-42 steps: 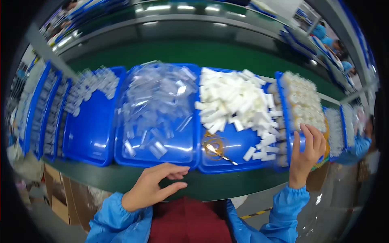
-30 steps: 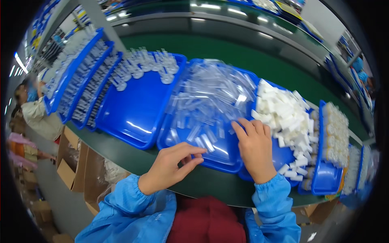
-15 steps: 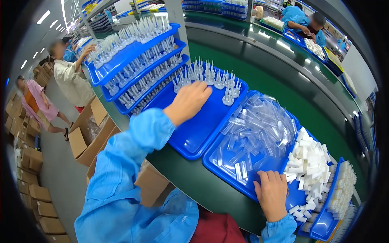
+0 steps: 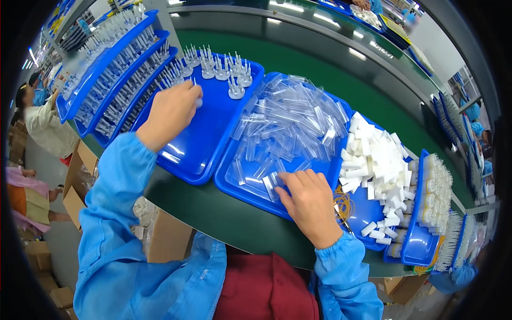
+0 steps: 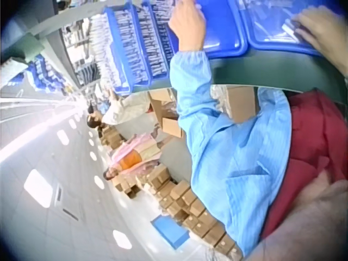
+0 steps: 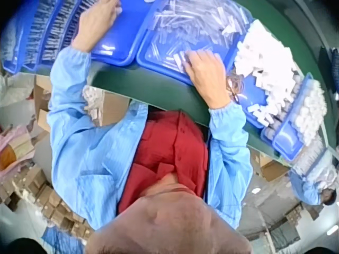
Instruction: Assembling small white and clear plastic tubes and caps into sprayer units and securing them with rubber bands.
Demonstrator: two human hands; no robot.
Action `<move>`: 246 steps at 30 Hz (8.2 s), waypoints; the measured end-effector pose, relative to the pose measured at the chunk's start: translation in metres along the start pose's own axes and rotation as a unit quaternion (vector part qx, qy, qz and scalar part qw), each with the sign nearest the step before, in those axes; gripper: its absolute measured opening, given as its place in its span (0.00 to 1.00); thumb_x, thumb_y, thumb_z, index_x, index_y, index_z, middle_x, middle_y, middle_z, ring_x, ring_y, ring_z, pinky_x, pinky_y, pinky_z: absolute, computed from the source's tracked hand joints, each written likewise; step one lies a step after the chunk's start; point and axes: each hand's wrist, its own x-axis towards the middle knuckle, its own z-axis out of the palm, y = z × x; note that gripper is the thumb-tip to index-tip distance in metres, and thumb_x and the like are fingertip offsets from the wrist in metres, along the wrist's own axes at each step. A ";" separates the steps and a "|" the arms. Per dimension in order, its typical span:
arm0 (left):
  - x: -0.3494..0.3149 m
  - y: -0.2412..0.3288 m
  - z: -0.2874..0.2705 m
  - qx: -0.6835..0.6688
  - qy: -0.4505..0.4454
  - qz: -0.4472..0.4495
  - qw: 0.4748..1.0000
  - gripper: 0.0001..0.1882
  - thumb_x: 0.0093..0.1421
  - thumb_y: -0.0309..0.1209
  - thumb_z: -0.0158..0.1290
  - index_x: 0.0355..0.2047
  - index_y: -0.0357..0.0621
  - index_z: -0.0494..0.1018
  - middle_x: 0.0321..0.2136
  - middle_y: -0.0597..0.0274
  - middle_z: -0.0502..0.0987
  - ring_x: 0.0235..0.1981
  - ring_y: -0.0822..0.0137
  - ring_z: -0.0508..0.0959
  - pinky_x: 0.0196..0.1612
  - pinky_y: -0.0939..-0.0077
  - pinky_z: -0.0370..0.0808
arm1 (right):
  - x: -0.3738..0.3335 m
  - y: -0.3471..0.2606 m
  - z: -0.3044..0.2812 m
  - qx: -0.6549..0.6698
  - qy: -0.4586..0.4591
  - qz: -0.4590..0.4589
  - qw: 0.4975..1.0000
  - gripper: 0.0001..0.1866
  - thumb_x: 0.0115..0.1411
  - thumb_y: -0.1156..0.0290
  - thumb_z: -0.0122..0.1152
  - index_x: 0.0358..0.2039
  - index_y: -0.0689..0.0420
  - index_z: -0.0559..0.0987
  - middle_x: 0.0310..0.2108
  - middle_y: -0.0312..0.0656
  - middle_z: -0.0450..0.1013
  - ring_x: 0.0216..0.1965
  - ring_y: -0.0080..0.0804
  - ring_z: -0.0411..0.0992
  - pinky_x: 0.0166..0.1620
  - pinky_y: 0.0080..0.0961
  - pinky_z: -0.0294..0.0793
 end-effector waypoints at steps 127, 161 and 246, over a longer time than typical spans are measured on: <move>-0.089 0.229 0.008 -0.411 0.130 0.306 0.849 0.19 0.48 0.24 0.65 0.43 0.43 0.80 0.41 0.57 0.77 0.39 0.58 0.80 0.36 0.68 0.81 | -0.101 0.010 -0.054 0.243 0.139 0.101 0.955 0.17 0.56 0.80 0.66 0.47 0.56 0.84 0.31 0.36 0.76 0.43 0.35 0.72 0.49 0.32 0.67; -0.083 0.236 -0.008 -0.439 0.029 0.240 0.865 0.18 0.47 0.16 0.66 0.40 0.42 0.81 0.37 0.60 0.80 0.33 0.60 0.80 0.33 0.69 0.77 | -0.144 0.089 -0.079 -0.198 -0.044 0.214 0.955 0.17 0.44 0.79 0.66 0.39 0.56 0.79 0.32 0.42 0.72 0.36 0.42 0.74 0.38 0.38 0.75; -0.079 0.242 -0.006 -0.466 0.096 0.224 0.851 0.23 0.44 0.20 0.71 0.42 0.46 0.78 0.39 0.60 0.79 0.34 0.61 0.79 0.37 0.68 0.74 | -0.120 0.000 -0.031 0.391 0.232 0.203 0.867 0.17 0.60 0.80 0.66 0.50 0.59 0.78 0.50 0.46 0.74 0.50 0.39 0.73 0.49 0.29 0.74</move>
